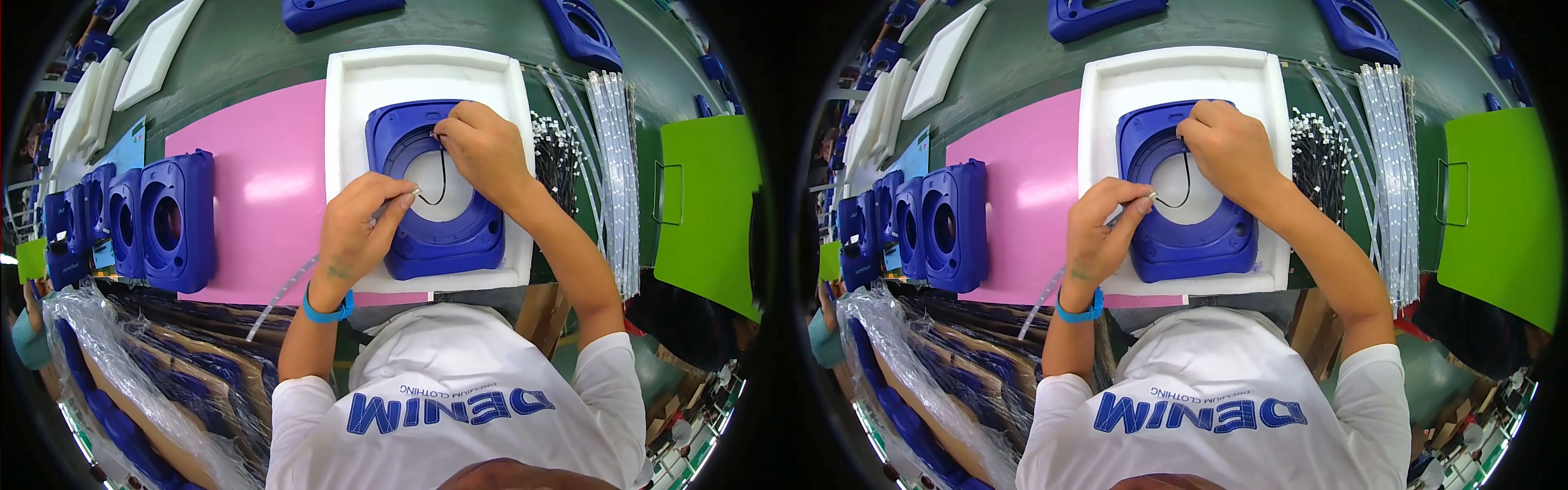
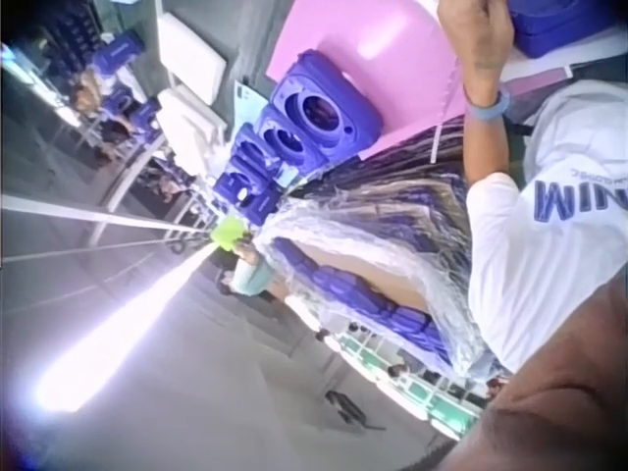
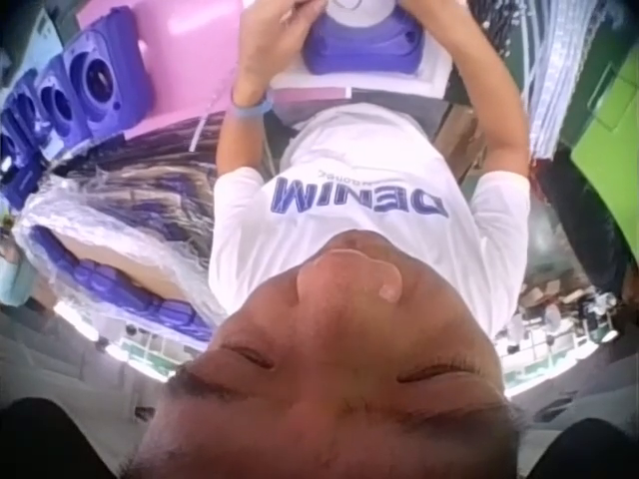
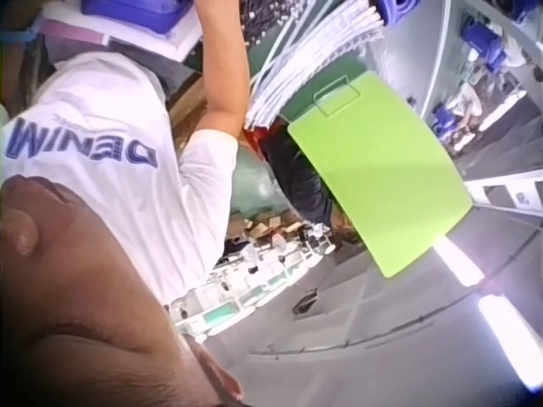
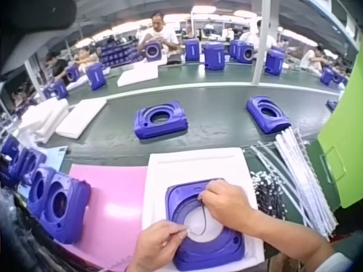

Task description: Assembling circular lenses and seals into blue plastic housings at a factory workstation.

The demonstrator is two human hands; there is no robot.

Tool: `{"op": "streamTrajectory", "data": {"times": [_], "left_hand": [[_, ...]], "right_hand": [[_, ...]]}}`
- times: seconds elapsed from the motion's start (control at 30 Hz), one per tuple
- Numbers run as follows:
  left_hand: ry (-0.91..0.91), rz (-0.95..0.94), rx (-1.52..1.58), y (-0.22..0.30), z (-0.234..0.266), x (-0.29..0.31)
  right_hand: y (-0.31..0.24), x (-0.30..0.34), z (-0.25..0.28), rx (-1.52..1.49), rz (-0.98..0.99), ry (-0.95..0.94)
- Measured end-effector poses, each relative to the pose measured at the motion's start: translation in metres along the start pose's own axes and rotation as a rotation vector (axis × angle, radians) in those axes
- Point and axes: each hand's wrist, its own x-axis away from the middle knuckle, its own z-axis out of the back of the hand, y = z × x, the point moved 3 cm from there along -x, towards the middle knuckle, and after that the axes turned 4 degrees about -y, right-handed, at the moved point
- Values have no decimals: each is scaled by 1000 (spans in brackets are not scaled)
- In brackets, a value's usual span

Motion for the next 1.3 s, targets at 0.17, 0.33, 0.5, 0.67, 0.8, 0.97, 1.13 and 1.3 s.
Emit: {"op": "streamTrajectory", "data": {"times": [0.17, 0.33, 0.5, 0.67, 0.8, 0.97, 1.13, 1.3], "left_hand": [[13, 91, 111, -9, 1, 2], [3, 120, 84, -9, 0, 1], [-10, 130, 87, -7, 1, -3], [4, 113, 99, -6, -1, -4], [51, 98, 107, -6, 1, -2], [225, 18, -203, -1, 12, -6], [216, -221, -646, 11, 6, -34], [160, -164, -612, 0, -3, -34]], "right_hand": [[2, -5, 3, -48, 12, -67], [-1, -18, -2, 30, 11, -203], [-1, -16, -5, 22, 0, -215], [-5, 4, -15, 89, 58, -192], [-10, 6, -8, 143, 85, -277], [2, -25, 33, 91, 144, 24], [37, -79, -18, -328, -264, -835], [52, -93, -45, -420, -391, -931]]}}
